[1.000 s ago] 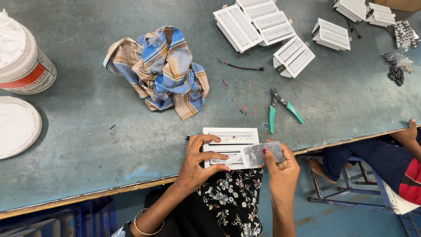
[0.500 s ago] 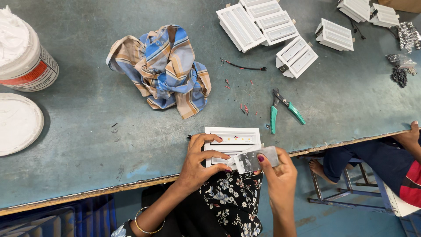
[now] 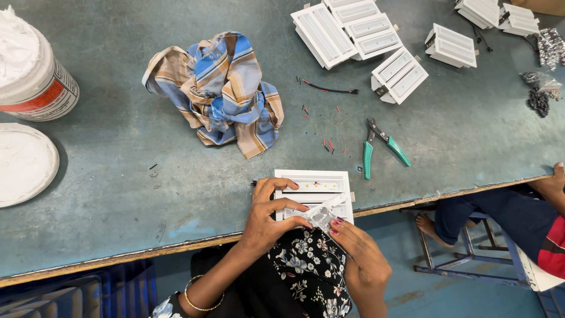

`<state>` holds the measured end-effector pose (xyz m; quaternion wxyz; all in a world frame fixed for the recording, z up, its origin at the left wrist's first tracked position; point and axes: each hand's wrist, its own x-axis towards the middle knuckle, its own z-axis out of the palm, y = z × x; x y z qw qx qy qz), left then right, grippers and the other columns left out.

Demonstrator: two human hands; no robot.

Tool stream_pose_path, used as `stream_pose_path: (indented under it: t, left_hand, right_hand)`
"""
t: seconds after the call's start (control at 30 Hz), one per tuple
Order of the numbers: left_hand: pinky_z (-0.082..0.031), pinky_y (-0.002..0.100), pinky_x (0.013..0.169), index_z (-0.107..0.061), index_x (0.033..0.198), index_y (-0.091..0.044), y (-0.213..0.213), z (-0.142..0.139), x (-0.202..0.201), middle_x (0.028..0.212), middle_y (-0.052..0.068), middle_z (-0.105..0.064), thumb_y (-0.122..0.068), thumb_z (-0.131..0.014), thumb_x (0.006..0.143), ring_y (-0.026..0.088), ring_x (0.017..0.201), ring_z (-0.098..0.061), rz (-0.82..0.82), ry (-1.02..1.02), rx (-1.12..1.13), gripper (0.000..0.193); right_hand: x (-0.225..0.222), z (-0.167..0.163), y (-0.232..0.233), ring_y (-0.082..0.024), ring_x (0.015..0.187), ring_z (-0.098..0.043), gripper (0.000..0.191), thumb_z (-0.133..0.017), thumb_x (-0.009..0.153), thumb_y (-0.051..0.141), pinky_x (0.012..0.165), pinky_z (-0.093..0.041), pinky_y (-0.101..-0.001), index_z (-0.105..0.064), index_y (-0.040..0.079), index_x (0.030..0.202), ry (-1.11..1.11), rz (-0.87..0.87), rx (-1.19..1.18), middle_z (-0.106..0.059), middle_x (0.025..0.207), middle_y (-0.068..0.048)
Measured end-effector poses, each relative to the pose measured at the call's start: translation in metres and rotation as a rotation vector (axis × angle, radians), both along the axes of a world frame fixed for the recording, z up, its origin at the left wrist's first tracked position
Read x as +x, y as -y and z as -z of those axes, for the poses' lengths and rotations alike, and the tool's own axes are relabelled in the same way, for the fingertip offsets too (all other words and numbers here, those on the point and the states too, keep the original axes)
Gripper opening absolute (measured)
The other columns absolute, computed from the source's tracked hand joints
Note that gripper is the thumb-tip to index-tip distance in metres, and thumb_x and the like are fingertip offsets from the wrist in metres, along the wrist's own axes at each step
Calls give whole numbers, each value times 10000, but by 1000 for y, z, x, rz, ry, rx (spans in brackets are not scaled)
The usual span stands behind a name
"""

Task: The person applies adhesive to LED strips and presses them into a white housing. They use a small metal spatula to spread the adhesive and then press the strips into place, repeating the process for multiple strips within the same housing.

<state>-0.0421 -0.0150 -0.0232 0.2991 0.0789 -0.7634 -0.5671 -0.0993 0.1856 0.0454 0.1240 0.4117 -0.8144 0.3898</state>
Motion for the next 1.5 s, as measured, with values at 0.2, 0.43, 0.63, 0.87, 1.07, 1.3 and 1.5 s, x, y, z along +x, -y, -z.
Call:
stream_pose_path:
  t: [0.2, 0.43, 0.63, 0.87, 1.07, 1.3, 1.5]
  left_hand:
    - [-409, 427, 1085, -834, 869, -169, 0, 0, 0, 1211, 19, -652, -309, -900, 645, 259, 1225, -507, -9, -14, 1, 272]
    - [-413, 427, 1077, -837, 848, -170, -2, 2, -1, 1211, 14, -657, -315, -898, 652, 251, 1221, -508, -15, -3, 13, 251]
    - [-407, 436, 1090, -833, 819, -171, -3, 5, -2, 1210, 12, -654, -353, -897, 641, 253, 1231, -496, -7, -3, 5, 263]
    - [-410, 430, 1086, -838, 821, -173, -2, 5, -2, 1209, 7, -654, -354, -900, 633, 248, 1228, -501, -6, -1, 11, 268]
    - [-409, 429, 1082, -835, 816, -172, -2, 4, -2, 1208, 8, -653, -344, -907, 628, 250, 1223, -502, -6, 3, 13, 265]
    - [-402, 433, 1084, -832, 825, -167, 0, 3, -1, 1208, 14, -647, -338, -911, 627, 256, 1226, -501, -6, -3, 6, 273]
    - [-404, 433, 1083, -832, 832, -169, 0, 3, -2, 1212, 16, -651, -339, -910, 627, 256, 1230, -503, -1, -6, 7, 277]
  right_hand:
    - [6, 6, 5, -308, 1141, -725, 403, -517, 761, -195, 1021, -552, -411, -742, -25, 1049, -110, -24, 29, -760, 1104, -142]
    - [7, 11, 6, -293, 1143, -729, 426, -509, 757, -196, 1010, -558, -404, -755, -7, 1049, -123, -23, 53, -768, 1103, -129]
    - [7, 14, 1, -298, 1158, -720, 436, -507, 746, -189, 1013, -553, -415, -756, -7, 1054, -108, -49, 69, -765, 1112, -134]
    - [2, 14, -8, -295, 1161, -720, 457, -494, 726, -181, 1012, -553, -413, -765, 5, 1042, -94, -70, 116, -769, 1108, -129]
    - [3, 11, -11, -293, 1153, -724, 451, -495, 713, -173, 1012, -555, -412, -764, -5, 1034, -81, -81, 111, -772, 1099, -131]
    - [-2, -5, -9, -294, 1126, -732, 358, -537, 796, -170, 1007, -563, -397, -751, -9, 1035, -89, -52, 45, -764, 1092, -132]
    - [-5, -19, 9, -288, 1065, -704, 382, -539, 765, -157, 959, -548, -391, -747, 20, 1033, -94, -33, 80, -750, 1063, -93]
